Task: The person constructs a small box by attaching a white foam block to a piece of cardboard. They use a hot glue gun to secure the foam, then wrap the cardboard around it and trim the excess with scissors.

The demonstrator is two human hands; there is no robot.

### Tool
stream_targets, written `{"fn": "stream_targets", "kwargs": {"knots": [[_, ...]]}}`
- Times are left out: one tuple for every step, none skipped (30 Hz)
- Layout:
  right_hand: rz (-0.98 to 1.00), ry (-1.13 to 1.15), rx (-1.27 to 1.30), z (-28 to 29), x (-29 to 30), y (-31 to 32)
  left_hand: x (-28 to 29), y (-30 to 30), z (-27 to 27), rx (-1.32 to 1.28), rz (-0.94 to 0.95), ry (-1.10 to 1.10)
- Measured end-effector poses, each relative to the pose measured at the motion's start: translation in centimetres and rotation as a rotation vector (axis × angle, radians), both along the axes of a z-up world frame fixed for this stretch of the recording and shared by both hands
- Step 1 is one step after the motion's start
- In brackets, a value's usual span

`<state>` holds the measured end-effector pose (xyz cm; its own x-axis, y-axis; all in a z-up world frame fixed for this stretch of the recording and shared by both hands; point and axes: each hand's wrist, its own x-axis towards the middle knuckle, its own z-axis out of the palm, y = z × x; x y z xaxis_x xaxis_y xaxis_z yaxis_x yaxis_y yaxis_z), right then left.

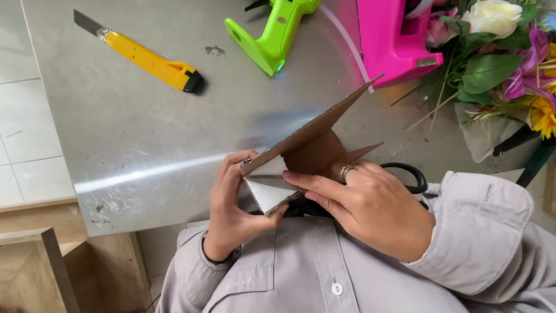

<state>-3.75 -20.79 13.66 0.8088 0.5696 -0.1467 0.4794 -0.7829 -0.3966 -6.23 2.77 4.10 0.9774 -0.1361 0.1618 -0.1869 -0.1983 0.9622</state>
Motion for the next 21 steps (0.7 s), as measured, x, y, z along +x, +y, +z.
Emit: {"fn": "stream_targets", "kwargs": {"knots": [[0.015,-0.055,-0.016,-0.4,-0.4,0.0,-0.6,-0.3,0.1,-0.047,0.010,0.069],[0.017,-0.048,-0.020,-0.4,-0.8,-0.2,-1.5,-0.7,-0.5,-0.051,0.011,0.076],[0.033,-0.090,-0.030,-0.6,-1.2,-0.3,-2.2,-1.0,-1.1,-0.021,0.059,0.068],[0.050,-0.132,-0.039,-0.7,-1.5,-0.4,-3.0,-1.3,-1.7,0.008,0.108,0.060],[0.048,-0.126,-0.041,-0.6,-1.8,-0.3,-3.4,-1.4,-1.5,0.007,0.105,0.066],[0.052,-0.132,-0.050,-0.5,-2.1,-0.3,-3.8,-1.6,-1.4,0.005,0.131,0.094],[0.052,-0.137,-0.062,-0.4,-2.5,-0.3,-4.2,-1.8,-1.2,0.003,0.153,0.123],[0.046,-0.131,-0.065,-0.5,-2.7,-0.6,-4.6,-1.6,-1.4,0.001,0.146,0.129],[0.034,-0.146,-0.065,-0.7,-2.8,-0.9,-4.9,-1.5,-1.6,-0.011,0.150,0.143],[0.022,-0.160,-0.066,-0.8,-2.9,-1.3,-5.1,-1.3,-1.8,-0.023,0.153,0.156],[0.020,-0.156,-0.066,-0.8,-3.0,-1.6,-5.3,-1.2,-2.0,-0.022,0.150,0.160],[0.020,-0.140,-0.094,-0.8,-3.1,-1.8,-5.4,-1.1,-2.1,-0.030,0.141,0.148],[0.021,-0.121,-0.123,-0.8,-3.3,-2.1,-5.6,-1.1,-2.2,-0.037,0.132,0.138],[0.019,-0.114,-0.122,-0.8,-3.4,-2.2,-5.7,-1.1,-2.3,-0.036,0.129,0.145],[0.014,-0.102,-0.120,-0.8,-3.4,-2.4,-5.8,-1.1,-2.4,-0.028,0.137,0.135],[0.009,-0.090,-0.117,-0.8,-3.3,-2.6,-5.8,-1.1,-2.5,-0.020,0.145,0.125],[0.007,-0.091,-0.116,-0.8,-3.3,-2.7,-5.8,-1.1,-2.6,-0.019,0.143,0.123],[0.003,-0.096,-0.127,-0.8,-3.2,-2.9,-5.8,-1.1,-2.8,-0.029,0.144,0.115],[-0.001,-0.098,-0.138,-0.8,-3.2,-3.1,-6.0,-1.1,-2.9,-0.040,0.145,0.110],[-0.003,-0.097,-0.138,-0.9,-3.2,-3.2,-6.1,-1.0,-3.0,-0.039,0.143,0.111],[-0.003,-0.101,-0.135,-0.9,-3.2,-3.2,-6.1,-1.0,-3.1,-0.033,0.145,0.117]]}}
